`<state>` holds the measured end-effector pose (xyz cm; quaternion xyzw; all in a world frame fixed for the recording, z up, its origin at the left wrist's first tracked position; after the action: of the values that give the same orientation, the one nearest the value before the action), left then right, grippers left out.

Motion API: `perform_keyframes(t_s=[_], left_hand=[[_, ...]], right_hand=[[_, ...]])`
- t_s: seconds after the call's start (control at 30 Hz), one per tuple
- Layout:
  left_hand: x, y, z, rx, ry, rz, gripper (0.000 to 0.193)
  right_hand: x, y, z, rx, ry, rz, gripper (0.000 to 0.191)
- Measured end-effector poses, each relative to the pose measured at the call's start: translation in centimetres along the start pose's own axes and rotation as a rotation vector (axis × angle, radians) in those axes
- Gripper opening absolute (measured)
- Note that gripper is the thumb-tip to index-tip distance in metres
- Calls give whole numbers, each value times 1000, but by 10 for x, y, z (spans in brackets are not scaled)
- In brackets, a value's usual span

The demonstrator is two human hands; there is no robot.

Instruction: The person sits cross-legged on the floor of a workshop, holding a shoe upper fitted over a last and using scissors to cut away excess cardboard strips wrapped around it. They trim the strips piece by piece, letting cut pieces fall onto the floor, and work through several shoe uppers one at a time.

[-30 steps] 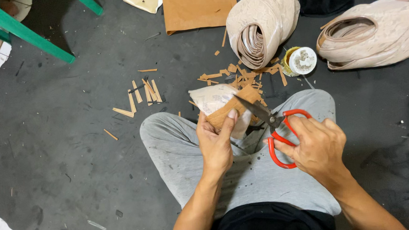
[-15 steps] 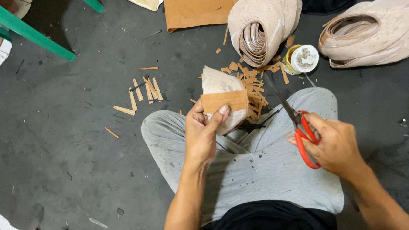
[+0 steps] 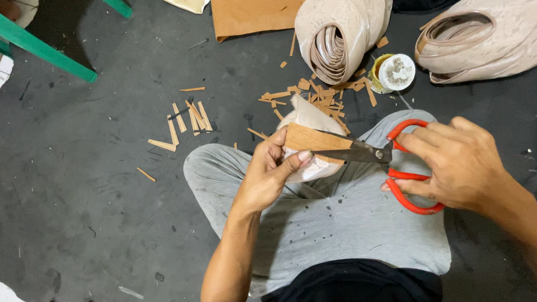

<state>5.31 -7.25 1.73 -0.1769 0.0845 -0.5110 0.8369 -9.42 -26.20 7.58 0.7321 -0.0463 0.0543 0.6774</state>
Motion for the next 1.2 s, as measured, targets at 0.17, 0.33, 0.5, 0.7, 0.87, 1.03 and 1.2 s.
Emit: perform_keyframes(t_s=[0.17,0.33,0.5,0.7,0.87,1.03,1.2], left_hand=[[-1,4,-1,51,28,19,39],[0,7,1,36,28,20,36],[1,10,2,136,30,71,31],[2,-3,-3,127,65,18,28],[2,-3,1,205,45,17,27],[2,-3,-5,179,95,30,25],[3,-5,-9,246,84,21,14]], right_hand=[[2,-5,1,88,-37,-34,69],[-2,-8,2,141,-21,-48,61],[-4,-10,3,140,3,-90,58],[-3,-5,-2,81,-19,6,59],[-2,-7,-1,77,-2,-48,57],[-3,-5,0,46,-26,-23,55],[-1,-8,-1,45,-35,-55,54]])
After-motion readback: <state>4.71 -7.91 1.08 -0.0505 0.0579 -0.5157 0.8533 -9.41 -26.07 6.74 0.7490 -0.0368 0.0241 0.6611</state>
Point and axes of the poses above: each hand's wrist, its own x-axis towards the middle knuckle, its own y-axis out of the back of the hand, z = x × y, the point moved 7 cm from there along x, towards the middle knuckle, and after that the axes turned 4 degrees about -z, right-handed, at the moved point
